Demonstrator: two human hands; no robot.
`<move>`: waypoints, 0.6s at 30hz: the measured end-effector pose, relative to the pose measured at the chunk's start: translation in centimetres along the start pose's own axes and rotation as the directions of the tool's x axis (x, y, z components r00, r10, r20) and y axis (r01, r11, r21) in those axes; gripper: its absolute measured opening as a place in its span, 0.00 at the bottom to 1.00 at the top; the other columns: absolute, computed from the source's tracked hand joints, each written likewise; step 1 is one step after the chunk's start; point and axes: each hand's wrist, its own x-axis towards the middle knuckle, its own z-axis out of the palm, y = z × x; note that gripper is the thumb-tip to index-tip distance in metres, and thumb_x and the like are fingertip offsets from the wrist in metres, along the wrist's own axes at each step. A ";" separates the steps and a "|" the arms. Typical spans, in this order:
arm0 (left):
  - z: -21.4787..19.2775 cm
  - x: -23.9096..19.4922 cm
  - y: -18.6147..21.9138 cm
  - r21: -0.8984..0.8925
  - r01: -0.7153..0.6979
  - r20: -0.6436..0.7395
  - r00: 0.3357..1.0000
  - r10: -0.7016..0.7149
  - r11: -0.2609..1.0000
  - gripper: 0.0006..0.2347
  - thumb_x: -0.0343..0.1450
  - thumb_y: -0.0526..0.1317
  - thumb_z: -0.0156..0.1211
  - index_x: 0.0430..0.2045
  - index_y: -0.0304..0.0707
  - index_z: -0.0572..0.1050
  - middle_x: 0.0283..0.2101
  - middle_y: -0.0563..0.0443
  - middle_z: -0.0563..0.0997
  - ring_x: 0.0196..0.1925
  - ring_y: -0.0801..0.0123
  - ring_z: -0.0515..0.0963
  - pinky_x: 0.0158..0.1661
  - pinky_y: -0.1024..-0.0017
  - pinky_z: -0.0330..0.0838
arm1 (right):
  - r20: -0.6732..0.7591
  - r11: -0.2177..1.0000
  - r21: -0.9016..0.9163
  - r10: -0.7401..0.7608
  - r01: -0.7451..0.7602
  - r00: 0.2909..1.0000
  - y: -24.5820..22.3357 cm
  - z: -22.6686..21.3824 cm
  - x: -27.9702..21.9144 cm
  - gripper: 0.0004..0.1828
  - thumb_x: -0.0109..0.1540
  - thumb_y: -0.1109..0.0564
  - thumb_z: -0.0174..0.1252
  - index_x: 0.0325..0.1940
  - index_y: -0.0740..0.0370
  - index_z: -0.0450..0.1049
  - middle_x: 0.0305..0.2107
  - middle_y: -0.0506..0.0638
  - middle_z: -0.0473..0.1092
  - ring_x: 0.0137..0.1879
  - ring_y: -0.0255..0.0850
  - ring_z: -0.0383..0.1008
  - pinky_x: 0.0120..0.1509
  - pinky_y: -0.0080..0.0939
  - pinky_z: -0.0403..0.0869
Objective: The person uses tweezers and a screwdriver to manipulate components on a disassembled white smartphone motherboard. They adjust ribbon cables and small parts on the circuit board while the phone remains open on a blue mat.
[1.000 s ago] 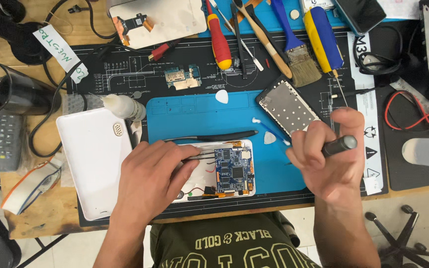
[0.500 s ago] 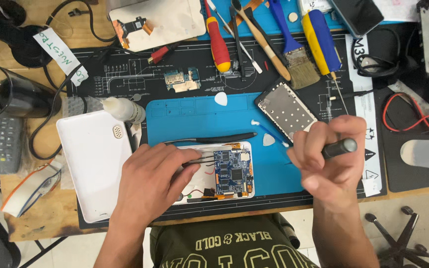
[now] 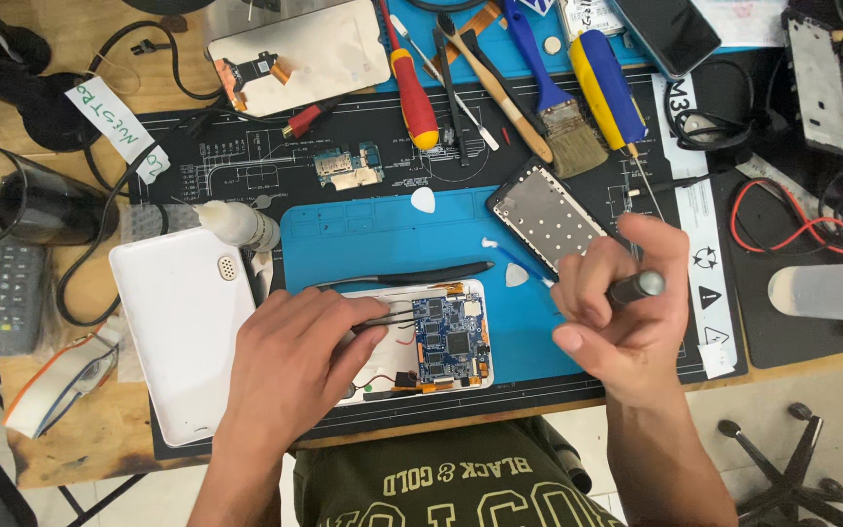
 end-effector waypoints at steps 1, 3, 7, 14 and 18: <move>-0.1 0.0 0.0 0.000 0.001 0.002 1.000 -0.001 1.000 0.05 0.84 0.46 0.64 0.47 0.52 0.82 0.40 0.63 0.89 0.35 0.64 0.82 0.35 0.62 0.67 | -0.001 1.000 0.001 0.002 -0.002 1.000 -0.2 0.2 0.4 0.47 0.68 0.65 0.70 0.89 0.46 0.58 0.34 0.45 0.55 0.37 0.35 0.53 0.42 0.34 0.61; -0.1 0.0 0.1 0.000 0.012 0.003 1.000 -0.012 1.000 0.05 0.84 0.46 0.64 0.47 0.52 0.82 0.38 0.62 0.88 0.34 0.63 0.81 0.35 0.62 0.67 | 0.017 0.999 -0.016 -0.036 0.036 0.999 -0.5 0.5 1.3 0.28 0.73 0.48 0.69 0.71 0.54 0.64 0.29 0.42 0.55 0.31 0.31 0.51 0.39 0.34 0.57; -0.3 0.2 0.4 -0.036 0.027 0.009 1.000 -0.027 0.999 0.06 0.85 0.45 0.61 0.48 0.51 0.82 0.41 0.62 0.89 0.35 0.62 0.83 0.37 0.61 0.70 | 0.020 0.999 0.044 -0.013 0.012 1.000 -0.2 0.0 0.8 0.23 0.77 0.38 0.68 0.61 0.54 0.68 0.26 0.41 0.55 0.30 0.31 0.51 0.37 0.36 0.54; 0.4 0.0 0.3 -0.046 0.012 0.133 0.991 -0.005 0.999 0.15 0.75 0.60 0.74 0.48 0.59 0.85 0.47 0.65 0.94 0.45 0.67 0.92 0.37 0.63 0.74 | 0.099 0.685 -0.723 0.233 -0.091 0.967 -3.0 0.3 1.4 0.12 0.69 0.50 0.70 0.55 0.51 0.81 0.38 0.42 0.80 0.34 0.33 0.79 0.44 0.36 0.74; 1.1 -0.2 0.6 0.011 -0.034 0.140 0.990 0.033 0.999 0.26 0.71 0.67 0.78 0.56 0.56 0.83 0.46 0.61 0.94 0.43 0.61 0.91 0.39 0.59 0.73 | 0.040 0.074 -0.997 0.667 -0.012 0.744 -3.2 1.5 2.8 0.18 0.70 0.33 0.63 0.64 0.26 0.79 0.35 0.29 0.90 0.42 0.47 0.90 0.37 0.58 0.77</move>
